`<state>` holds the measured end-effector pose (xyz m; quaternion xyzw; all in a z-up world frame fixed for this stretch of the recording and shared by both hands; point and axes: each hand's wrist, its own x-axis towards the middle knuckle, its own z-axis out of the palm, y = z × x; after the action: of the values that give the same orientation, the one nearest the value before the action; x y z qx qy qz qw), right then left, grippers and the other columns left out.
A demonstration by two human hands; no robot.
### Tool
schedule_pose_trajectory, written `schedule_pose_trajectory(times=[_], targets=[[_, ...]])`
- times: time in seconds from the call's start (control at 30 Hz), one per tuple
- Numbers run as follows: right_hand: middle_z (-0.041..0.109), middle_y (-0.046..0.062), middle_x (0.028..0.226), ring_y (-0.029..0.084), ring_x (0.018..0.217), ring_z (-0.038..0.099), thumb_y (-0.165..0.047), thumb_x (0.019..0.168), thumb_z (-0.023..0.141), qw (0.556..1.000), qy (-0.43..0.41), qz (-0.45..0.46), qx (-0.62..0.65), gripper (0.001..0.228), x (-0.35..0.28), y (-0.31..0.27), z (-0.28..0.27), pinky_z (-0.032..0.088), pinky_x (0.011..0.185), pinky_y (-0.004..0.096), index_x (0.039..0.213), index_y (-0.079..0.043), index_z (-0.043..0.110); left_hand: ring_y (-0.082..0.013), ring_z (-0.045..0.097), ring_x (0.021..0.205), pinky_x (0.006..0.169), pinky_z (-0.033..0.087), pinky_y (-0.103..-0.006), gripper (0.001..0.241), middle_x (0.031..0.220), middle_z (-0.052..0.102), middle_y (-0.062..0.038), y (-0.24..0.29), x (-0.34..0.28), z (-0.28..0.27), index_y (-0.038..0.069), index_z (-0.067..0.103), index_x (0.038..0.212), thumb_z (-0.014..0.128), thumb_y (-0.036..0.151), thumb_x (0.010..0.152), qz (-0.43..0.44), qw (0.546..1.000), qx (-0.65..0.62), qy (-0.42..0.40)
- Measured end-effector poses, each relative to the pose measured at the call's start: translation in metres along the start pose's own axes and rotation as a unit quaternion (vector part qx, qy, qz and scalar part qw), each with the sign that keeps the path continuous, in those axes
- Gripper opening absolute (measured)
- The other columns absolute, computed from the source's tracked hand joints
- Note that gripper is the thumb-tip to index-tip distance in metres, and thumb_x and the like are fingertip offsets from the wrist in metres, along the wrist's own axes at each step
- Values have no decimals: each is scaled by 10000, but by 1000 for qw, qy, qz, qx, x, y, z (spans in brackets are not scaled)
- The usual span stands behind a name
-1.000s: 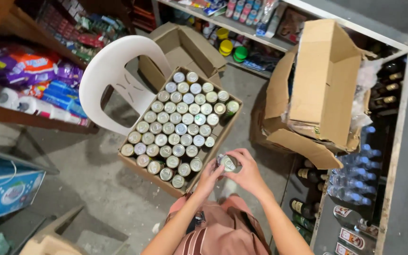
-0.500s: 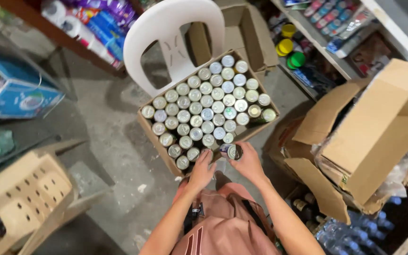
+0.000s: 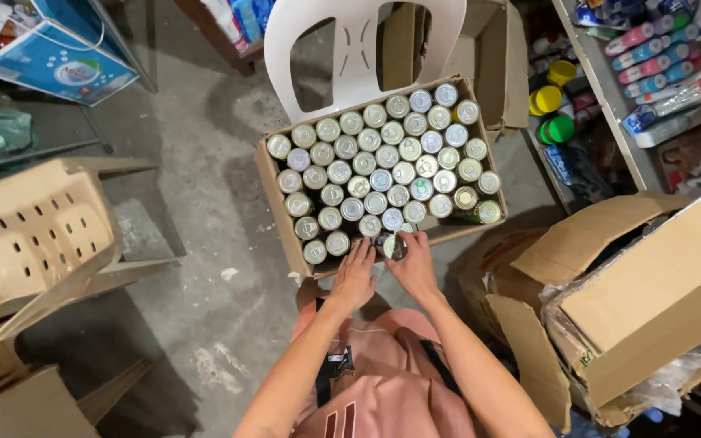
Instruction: Stocking canned goods from a cardboard box onto grocery store shelves.
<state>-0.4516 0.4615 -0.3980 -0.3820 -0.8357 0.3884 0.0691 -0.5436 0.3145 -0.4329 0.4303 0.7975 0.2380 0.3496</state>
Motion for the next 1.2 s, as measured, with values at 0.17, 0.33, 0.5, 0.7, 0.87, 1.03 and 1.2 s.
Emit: schedule_pose_trajectory(times=[0.17,0.33,0.5,0.7,0.87,1.03,1.2], targets=[[570,204,1214,406,1103,600,-88,662,834,999,-35,-4,2,629,7,-7,0,518,940,444,1257,-28,639,-385,260,1507,1203,295,-470,736,1636,254,-203,11,2,-1,-6,423,1466,732,105,807,-15,1000,-8,13],[581,198,1206,397,1106,607,-55,663,824,997,-70,8,1,626,13,-9,-2,522,935,438,1263,-38,644,-384,257,1505,1197,293,-470,776,1632,259,-188,16,0,-7,4,385,1497,722,75,802,-30,999,-11,18],[606,210,1209,407,1110,604,-26,652,822,997,-67,-8,-23,621,18,14,17,517,936,448,1248,-34,647,-351,266,1509,1187,297,-501,838,1642,266,-139,19,1,-9,47,321,1561,690,37,809,-45,999,-14,9],[606,236,1140,434,1089,583,-27,622,858,997,-62,-30,-41,604,27,43,35,502,933,470,1159,16,584,-344,245,1520,1154,314,-594,775,1663,232,-137,23,1,-3,105,424,1521,668,11,791,-44,999,10,2],[597,237,1143,440,1079,583,-28,634,851,997,-65,-27,-31,596,26,59,44,510,917,468,1166,12,586,-331,207,1538,1143,308,-631,715,1670,204,-134,24,4,10,95,517,1460,665,-3,767,-55,997,48,-6],[578,243,1168,440,1073,588,-33,654,832,997,-78,-13,-18,591,23,58,46,519,919,464,1184,19,573,-311,188,1547,1153,298,-635,695,1676,193,-119,27,3,7,87,550,1433,667,-8,755,-67,995,66,-15],[554,270,1175,478,1060,581,-58,654,848,996,-77,32,-40,588,24,26,32,512,897,501,1165,44,574,-292,193,1549,1153,299,-639,675,1681,194,-101,23,4,7,86,558,1422,655,-19,763,-70,994,77,-14]])
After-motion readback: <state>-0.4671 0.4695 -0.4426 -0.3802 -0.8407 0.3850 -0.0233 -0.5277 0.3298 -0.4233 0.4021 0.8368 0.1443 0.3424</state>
